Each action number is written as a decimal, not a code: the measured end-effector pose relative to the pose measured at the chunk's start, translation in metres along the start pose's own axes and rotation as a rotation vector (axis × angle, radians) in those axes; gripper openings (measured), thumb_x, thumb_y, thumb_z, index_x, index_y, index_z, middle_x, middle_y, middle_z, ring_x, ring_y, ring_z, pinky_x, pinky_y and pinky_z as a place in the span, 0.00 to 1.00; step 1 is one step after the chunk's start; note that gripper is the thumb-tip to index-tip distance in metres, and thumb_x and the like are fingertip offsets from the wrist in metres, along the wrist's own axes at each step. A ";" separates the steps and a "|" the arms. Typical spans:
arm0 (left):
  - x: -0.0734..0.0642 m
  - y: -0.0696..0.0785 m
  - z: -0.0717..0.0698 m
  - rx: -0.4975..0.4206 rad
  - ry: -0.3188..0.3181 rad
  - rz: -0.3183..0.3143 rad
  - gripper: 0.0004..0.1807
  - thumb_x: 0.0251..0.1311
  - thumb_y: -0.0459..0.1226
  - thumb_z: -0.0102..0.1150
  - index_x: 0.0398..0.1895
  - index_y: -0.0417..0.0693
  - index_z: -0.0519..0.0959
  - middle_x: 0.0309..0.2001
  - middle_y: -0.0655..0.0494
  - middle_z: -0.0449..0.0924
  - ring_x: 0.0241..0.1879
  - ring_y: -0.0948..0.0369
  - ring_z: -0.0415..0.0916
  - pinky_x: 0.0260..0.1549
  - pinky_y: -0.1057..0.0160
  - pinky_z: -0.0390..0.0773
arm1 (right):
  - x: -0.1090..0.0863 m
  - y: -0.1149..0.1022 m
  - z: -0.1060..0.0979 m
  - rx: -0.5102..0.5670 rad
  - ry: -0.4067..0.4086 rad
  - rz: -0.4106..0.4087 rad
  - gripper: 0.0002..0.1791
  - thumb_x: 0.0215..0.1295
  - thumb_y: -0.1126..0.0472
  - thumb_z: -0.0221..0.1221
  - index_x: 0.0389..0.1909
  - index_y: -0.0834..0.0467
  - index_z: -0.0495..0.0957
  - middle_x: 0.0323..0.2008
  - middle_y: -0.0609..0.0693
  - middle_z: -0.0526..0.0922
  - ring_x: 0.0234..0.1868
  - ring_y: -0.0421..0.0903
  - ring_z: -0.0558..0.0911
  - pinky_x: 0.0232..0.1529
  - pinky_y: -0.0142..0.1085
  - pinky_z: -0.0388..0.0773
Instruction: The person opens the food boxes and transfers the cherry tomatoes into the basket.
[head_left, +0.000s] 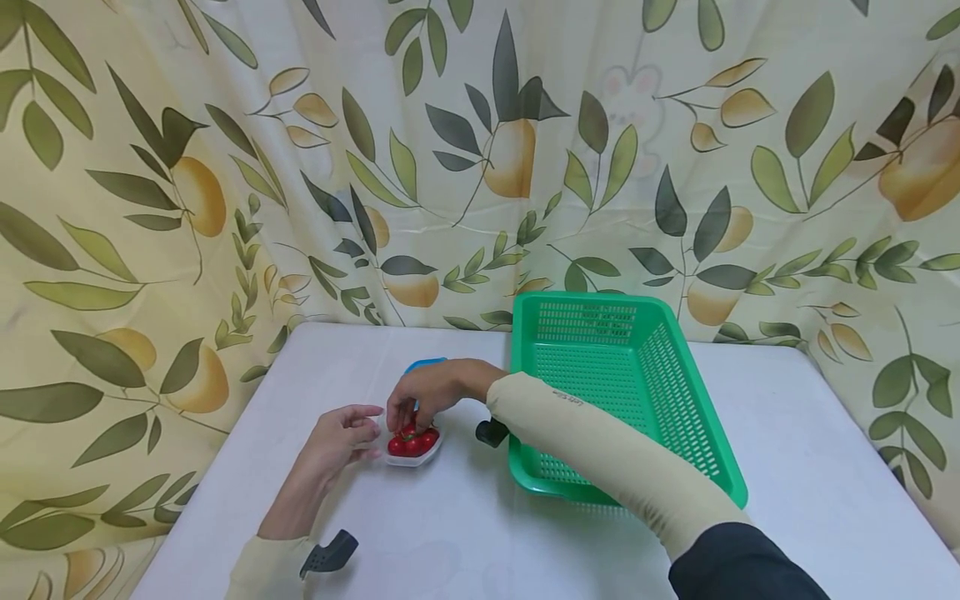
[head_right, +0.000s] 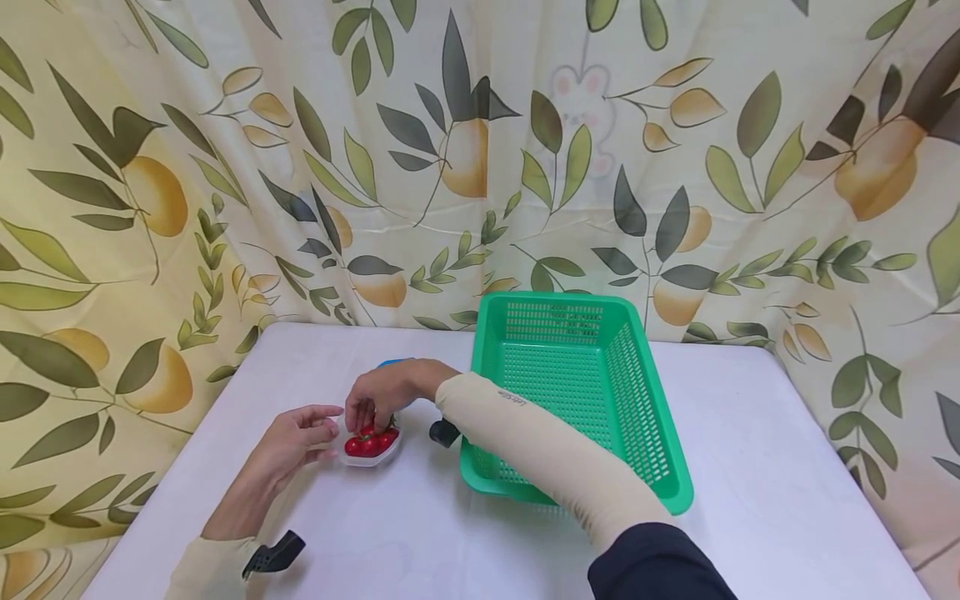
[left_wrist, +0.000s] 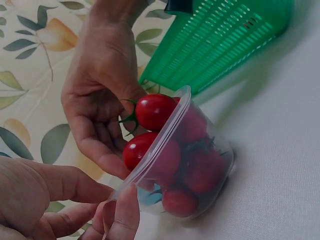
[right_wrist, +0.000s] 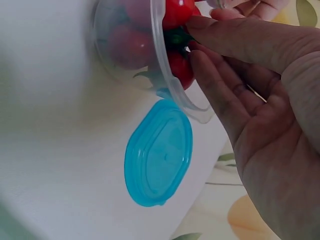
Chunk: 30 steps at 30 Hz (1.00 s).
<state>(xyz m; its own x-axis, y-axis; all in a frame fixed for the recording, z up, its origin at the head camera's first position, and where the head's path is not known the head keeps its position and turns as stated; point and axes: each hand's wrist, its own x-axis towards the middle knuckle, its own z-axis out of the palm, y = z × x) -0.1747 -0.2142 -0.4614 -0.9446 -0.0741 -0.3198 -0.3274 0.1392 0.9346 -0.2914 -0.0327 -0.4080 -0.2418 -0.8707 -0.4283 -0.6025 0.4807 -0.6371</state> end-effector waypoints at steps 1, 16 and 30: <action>0.000 0.000 0.000 0.001 0.001 -0.002 0.20 0.69 0.28 0.58 0.62 0.36 0.76 0.40 0.48 0.76 0.43 0.53 0.78 0.35 0.63 0.86 | 0.000 0.000 0.000 0.002 -0.002 -0.005 0.20 0.62 0.70 0.67 0.53 0.52 0.83 0.48 0.42 0.84 0.50 0.38 0.81 0.51 0.28 0.81; 0.000 -0.001 0.000 0.012 0.013 -0.007 0.19 0.69 0.29 0.57 0.62 0.36 0.76 0.41 0.48 0.75 0.43 0.52 0.77 0.36 0.65 0.86 | -0.011 -0.001 -0.004 0.013 -0.064 -0.013 0.16 0.60 0.64 0.71 0.48 0.49 0.84 0.45 0.43 0.84 0.47 0.39 0.80 0.49 0.30 0.81; -0.001 0.000 0.001 0.017 0.017 0.013 0.18 0.68 0.26 0.56 0.61 0.34 0.76 0.39 0.48 0.75 0.40 0.55 0.76 0.32 0.66 0.85 | -0.006 -0.001 0.003 0.051 -0.116 -0.063 0.12 0.61 0.65 0.70 0.44 0.50 0.84 0.40 0.42 0.84 0.43 0.38 0.80 0.47 0.29 0.81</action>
<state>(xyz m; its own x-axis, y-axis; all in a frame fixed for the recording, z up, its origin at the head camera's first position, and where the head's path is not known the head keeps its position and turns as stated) -0.1742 -0.2129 -0.4613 -0.9484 -0.0891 -0.3044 -0.3152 0.1571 0.9359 -0.2872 -0.0277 -0.4065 -0.1139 -0.8829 -0.4556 -0.5738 0.4328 -0.6953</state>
